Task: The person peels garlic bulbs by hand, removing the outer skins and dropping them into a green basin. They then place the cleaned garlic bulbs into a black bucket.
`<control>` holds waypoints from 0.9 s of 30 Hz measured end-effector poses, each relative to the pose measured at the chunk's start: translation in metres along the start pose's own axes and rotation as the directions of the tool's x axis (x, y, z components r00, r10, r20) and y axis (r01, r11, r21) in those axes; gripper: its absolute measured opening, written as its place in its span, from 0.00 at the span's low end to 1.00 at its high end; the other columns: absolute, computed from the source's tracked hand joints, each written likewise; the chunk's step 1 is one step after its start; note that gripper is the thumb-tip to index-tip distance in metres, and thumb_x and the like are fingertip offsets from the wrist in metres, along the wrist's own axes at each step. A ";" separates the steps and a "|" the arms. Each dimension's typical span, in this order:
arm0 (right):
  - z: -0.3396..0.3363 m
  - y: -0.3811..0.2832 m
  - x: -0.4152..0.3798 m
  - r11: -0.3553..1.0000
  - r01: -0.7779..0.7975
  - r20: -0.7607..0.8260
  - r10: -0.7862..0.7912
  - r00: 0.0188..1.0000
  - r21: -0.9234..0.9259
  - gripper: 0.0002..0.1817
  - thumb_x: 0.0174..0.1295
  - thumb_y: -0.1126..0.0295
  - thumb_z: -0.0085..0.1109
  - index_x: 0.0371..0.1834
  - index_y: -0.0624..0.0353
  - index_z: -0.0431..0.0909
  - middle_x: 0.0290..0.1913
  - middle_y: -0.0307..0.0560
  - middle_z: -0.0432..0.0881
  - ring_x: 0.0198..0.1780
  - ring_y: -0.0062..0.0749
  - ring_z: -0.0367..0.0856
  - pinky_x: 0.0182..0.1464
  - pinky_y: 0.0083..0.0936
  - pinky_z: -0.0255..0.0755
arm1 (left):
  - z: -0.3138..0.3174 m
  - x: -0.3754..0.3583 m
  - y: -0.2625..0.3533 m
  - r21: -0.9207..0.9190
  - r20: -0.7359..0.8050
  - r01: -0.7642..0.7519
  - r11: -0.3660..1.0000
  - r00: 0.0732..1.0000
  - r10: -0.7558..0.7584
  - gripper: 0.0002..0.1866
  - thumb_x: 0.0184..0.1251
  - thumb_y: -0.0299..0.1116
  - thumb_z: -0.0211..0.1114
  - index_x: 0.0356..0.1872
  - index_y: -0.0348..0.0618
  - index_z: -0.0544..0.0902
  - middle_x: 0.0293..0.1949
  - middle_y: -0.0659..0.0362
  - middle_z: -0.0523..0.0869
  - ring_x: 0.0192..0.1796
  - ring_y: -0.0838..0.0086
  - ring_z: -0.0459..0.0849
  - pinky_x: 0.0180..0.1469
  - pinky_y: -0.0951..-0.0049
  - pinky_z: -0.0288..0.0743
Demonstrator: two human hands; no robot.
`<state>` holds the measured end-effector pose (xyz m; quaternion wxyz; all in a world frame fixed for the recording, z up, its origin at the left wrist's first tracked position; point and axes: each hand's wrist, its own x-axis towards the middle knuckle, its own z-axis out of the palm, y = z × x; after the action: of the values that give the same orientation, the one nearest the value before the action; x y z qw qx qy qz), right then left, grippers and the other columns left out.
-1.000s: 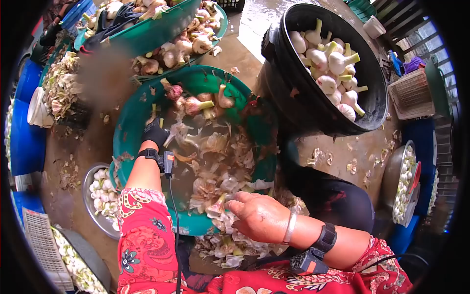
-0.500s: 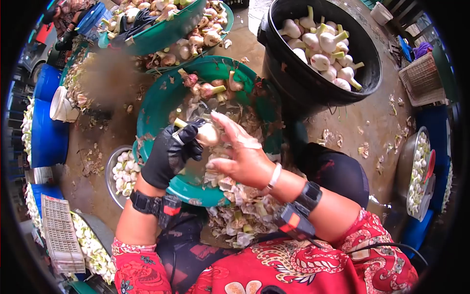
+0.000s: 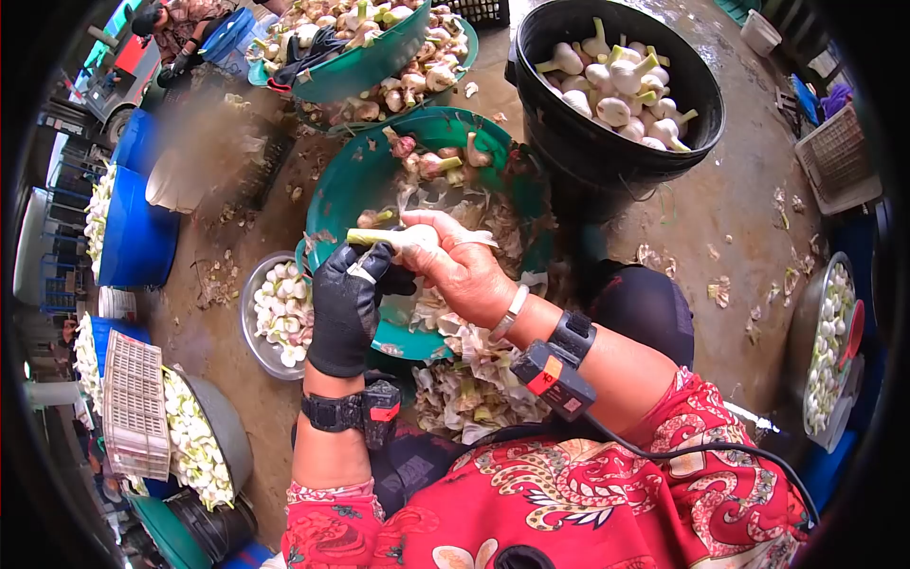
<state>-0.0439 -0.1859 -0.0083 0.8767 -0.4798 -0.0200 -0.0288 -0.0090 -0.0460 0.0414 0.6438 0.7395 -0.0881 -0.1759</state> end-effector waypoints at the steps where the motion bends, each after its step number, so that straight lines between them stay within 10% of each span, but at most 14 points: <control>1: -0.001 -0.007 0.000 1.000 -0.001 -0.001 0.001 1.000 -0.003 0.18 0.68 0.72 0.52 0.60 0.60 0.67 0.40 0.37 0.78 0.41 0.17 0.74 0.44 0.19 0.72 | 0.002 0.000 -0.001 -0.003 0.001 0.000 1.000 1.000 0.000 0.13 0.73 0.38 0.56 0.42 0.36 0.80 0.32 0.56 0.86 0.30 0.73 0.85 0.35 0.75 0.79; 3: -0.004 -0.023 0.000 0.979 -0.203 -0.024 0.203 0.979 -0.010 0.17 0.69 0.70 0.50 0.59 0.61 0.66 0.39 0.37 0.77 0.39 0.18 0.74 0.42 0.18 0.72 | 0.005 0.000 -0.005 -0.203 0.021 0.025 0.979 1.000 -0.021 0.13 0.73 0.37 0.56 0.42 0.37 0.81 0.32 0.57 0.86 0.31 0.74 0.85 0.35 0.75 0.78; 9: -0.006 -0.014 0.001 0.979 -0.090 -0.060 0.081 0.995 -0.183 0.21 0.68 0.64 0.51 0.58 0.66 0.65 0.33 0.37 0.77 0.34 0.18 0.73 0.38 0.20 0.71 | 0.003 0.006 -0.017 -0.283 0.040 0.100 0.954 0.995 -0.093 0.11 0.70 0.34 0.60 0.44 0.36 0.81 0.31 0.59 0.84 0.30 0.75 0.83 0.34 0.75 0.77; 13: -0.012 -0.014 0.008 0.893 -0.450 -0.015 0.451 0.893 0.023 0.15 0.64 0.58 0.53 0.38 0.61 0.77 0.27 0.41 0.78 0.22 0.22 0.72 0.21 0.20 0.66 | -0.009 0.005 -0.030 -0.112 0.015 0.069 0.991 0.998 -0.067 0.08 0.65 0.26 0.61 0.43 0.36 0.83 0.36 0.59 0.86 0.33 0.78 0.83 0.36 0.78 0.77; 16: -0.017 -0.027 0.008 0.715 -0.699 0.162 0.690 0.706 0.001 0.12 0.60 0.64 0.52 0.27 0.62 0.77 0.23 0.47 0.81 0.18 0.23 0.73 0.19 0.18 0.65 | -0.015 0.007 -0.036 0.332 0.117 -0.382 0.862 0.924 0.364 0.14 0.54 0.19 0.63 0.43 0.37 0.83 0.38 0.60 0.85 0.39 0.75 0.83 0.44 0.75 0.77; 17: -0.014 -0.033 0.006 0.639 -0.767 0.234 0.755 0.612 -0.056 0.13 0.61 0.62 0.53 0.27 0.62 0.78 0.23 0.48 0.81 0.18 0.24 0.75 0.19 0.18 0.66 | -0.009 0.000 -0.038 0.137 0.064 -0.165 0.977 0.985 0.158 0.14 0.52 0.20 0.64 0.43 0.39 0.83 0.38 0.60 0.84 0.40 0.76 0.82 0.46 0.74 0.76; 19: -0.013 -0.030 0.001 0.622 -0.781 0.328 0.749 0.576 -0.047 0.15 0.64 0.61 0.53 0.28 0.62 0.78 0.22 0.48 0.81 0.19 0.25 0.76 0.19 0.18 0.67 | -0.007 -0.001 -0.035 0.250 0.113 -0.277 0.928 0.960 0.256 0.15 0.53 0.22 0.65 0.45 0.38 0.82 0.39 0.60 0.84 0.42 0.79 0.81 0.47 0.75 0.76; 20: -0.017 -0.028 0.001 0.692 -0.721 0.327 0.674 0.663 0.034 0.16 0.67 0.60 0.52 0.31 0.63 0.77 0.24 0.47 0.80 0.22 0.25 0.79 0.20 0.17 0.68 | -0.005 -0.006 -0.030 -0.128 0.113 -0.117 0.985 0.985 0.132 0.18 0.55 0.25 0.66 0.50 0.36 0.79 0.41 0.58 0.84 0.43 0.77 0.82 0.48 0.77 0.75; 21: -0.020 -0.021 0.004 0.738 -0.655 0.287 0.600 0.747 0.161 0.12 0.64 0.63 0.57 0.30 0.61 0.78 0.26 0.48 0.82 0.22 0.25 0.79 0.21 0.19 0.70 | -0.006 -0.005 -0.030 0.060 0.068 -0.225 0.972 0.973 0.221 0.21 0.59 0.26 0.65 0.54 0.35 0.77 0.42 0.57 0.84 0.42 0.76 0.83 0.45 0.79 0.77; 24: -0.032 -0.027 0.009 0.777 -0.587 0.201 0.552 0.809 0.227 0.15 0.68 0.60 0.57 0.51 0.57 0.75 0.35 0.44 0.80 0.34 0.30 0.84 0.29 0.21 0.76 | -0.023 -0.008 -0.037 -0.363 0.142 0.087 0.928 0.989 -0.037 0.20 0.67 0.26 0.61 0.59 0.36 0.74 0.44 0.59 0.84 0.35 0.79 0.83 0.35 0.77 0.80; 27: -0.032 -0.022 0.007 0.820 -0.529 0.132 0.513 0.848 0.217 0.15 0.67 0.62 0.58 0.50 0.58 0.75 0.34 0.43 0.80 0.35 0.30 0.84 0.30 0.21 0.76 | -0.008 -0.012 -0.023 -0.367 0.079 0.129 0.921 0.991 -0.107 0.19 0.68 0.26 0.60 0.60 0.36 0.74 0.43 0.59 0.85 0.33 0.79 0.82 0.35 0.78 0.79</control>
<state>-0.0382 -0.2248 -0.0065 0.9022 -0.3558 0.0786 0.2309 -0.0199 -0.0310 0.0213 0.7573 0.6032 -0.0270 -0.2488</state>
